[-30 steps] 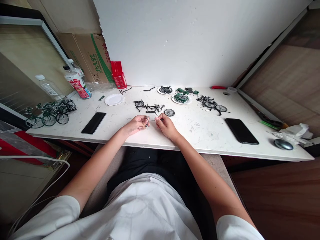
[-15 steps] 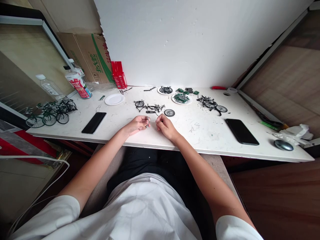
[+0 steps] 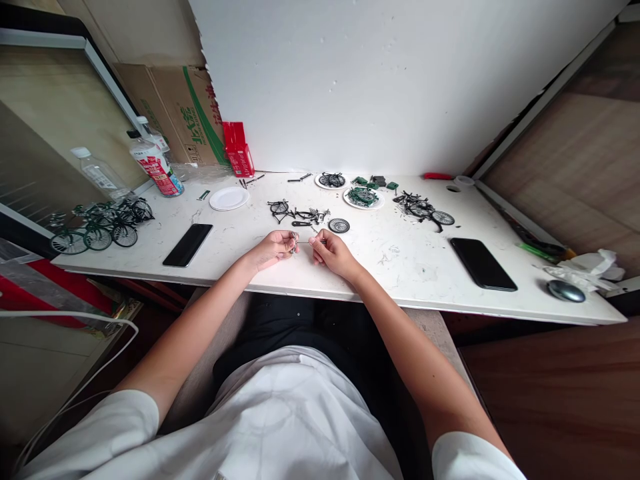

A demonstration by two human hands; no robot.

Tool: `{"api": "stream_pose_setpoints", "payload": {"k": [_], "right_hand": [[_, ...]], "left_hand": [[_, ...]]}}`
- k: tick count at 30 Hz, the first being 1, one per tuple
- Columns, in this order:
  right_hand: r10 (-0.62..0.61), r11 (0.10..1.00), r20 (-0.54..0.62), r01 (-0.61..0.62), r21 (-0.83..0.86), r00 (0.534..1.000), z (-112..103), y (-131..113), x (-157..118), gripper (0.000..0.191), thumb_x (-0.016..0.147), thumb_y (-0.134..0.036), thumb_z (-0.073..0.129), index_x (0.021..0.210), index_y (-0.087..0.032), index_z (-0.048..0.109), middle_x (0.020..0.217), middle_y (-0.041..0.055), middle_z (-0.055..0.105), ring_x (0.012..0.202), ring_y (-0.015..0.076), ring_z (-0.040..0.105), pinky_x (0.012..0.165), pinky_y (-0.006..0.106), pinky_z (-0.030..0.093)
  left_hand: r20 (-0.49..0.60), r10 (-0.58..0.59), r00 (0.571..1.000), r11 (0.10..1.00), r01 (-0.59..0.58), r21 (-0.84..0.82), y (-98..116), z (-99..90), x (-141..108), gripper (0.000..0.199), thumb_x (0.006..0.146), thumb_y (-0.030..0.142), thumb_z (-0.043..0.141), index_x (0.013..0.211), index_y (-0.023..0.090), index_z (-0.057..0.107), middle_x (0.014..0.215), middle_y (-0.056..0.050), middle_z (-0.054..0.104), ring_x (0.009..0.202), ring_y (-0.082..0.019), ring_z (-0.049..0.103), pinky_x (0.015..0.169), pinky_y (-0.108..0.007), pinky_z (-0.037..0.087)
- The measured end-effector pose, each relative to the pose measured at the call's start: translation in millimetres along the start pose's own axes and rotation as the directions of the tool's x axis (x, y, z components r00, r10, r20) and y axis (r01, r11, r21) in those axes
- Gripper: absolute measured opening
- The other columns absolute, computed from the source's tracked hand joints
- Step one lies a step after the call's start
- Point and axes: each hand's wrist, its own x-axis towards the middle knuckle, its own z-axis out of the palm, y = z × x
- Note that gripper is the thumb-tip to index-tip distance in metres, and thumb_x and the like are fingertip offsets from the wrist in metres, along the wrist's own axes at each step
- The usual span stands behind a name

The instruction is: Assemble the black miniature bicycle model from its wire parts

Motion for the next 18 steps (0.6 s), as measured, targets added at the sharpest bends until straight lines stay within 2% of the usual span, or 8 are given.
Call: {"api": "stream_pose_setpoints", "payload": {"k": [3, 8, 14, 18], "right_hand": [[0.017, 0.999, 0.014, -0.017, -0.032, 1.0, -0.5, -0.2, -0.3, 0.054, 0.098, -0.075, 0.057, 0.081, -0.027, 0.04, 0.052, -0.008, 0.048, 0.052, 0.0156, 0.06, 0.057, 0.03, 0.045], [0.05, 0.997, 0.0, -0.05, -0.053, 0.999, 0.5, -1.6, -0.7, 0.056, 0.097, -0.076, 0.056, 0.078, -0.026, 0.042, 0.052, -0.0067, 0.048, 0.053, 0.0163, 0.061, 0.059, 0.031, 0.047], [0.082, 0.988, 0.048, -0.088, 0.125, 0.995, -0.5, -2.1, -1.4, 0.049, 0.097, -0.07, 0.064, 0.087, -0.025, 0.046, 0.061, -0.007, 0.05, 0.058, 0.0152, 0.058, 0.065, 0.031, 0.046], [0.074, 0.99, 0.09, -0.084, 0.111, 0.993, -3.4, -2.0, -0.9, 0.048, 0.096, -0.068, 0.067, 0.088, -0.026, 0.045, 0.061, -0.0074, 0.05, 0.06, 0.0156, 0.059, 0.065, 0.032, 0.046]], "left_hand": [[-0.013, -0.004, 1.0, 1.0, 0.005, 0.029, 0.4, 0.7, -0.1, 0.03, 0.072, 0.024, 0.088, 0.084, 0.013, 0.064, 0.078, -0.004, 0.061, 0.074, -0.012, 0.06, 0.056, -0.021, 0.03], [0.017, 0.01, 1.0, 0.998, -0.011, 0.056, -2.3, -1.5, 1.3, 0.033, 0.073, 0.028, 0.089, 0.087, 0.013, 0.064, 0.078, -0.005, 0.063, 0.071, -0.011, 0.057, 0.056, -0.021, 0.029], [0.038, 0.012, 0.999, 0.996, -0.016, 0.09, -3.8, -2.1, 1.2, 0.035, 0.074, 0.033, 0.089, 0.088, 0.013, 0.063, 0.079, -0.006, 0.066, 0.066, -0.009, 0.054, 0.058, -0.021, 0.031], [0.022, 0.017, 1.0, 0.997, -0.018, 0.072, -2.5, -1.0, 0.3, 0.035, 0.072, 0.031, 0.09, 0.085, 0.013, 0.063, 0.079, -0.005, 0.063, 0.07, -0.011, 0.057, 0.056, -0.021, 0.03]]}}
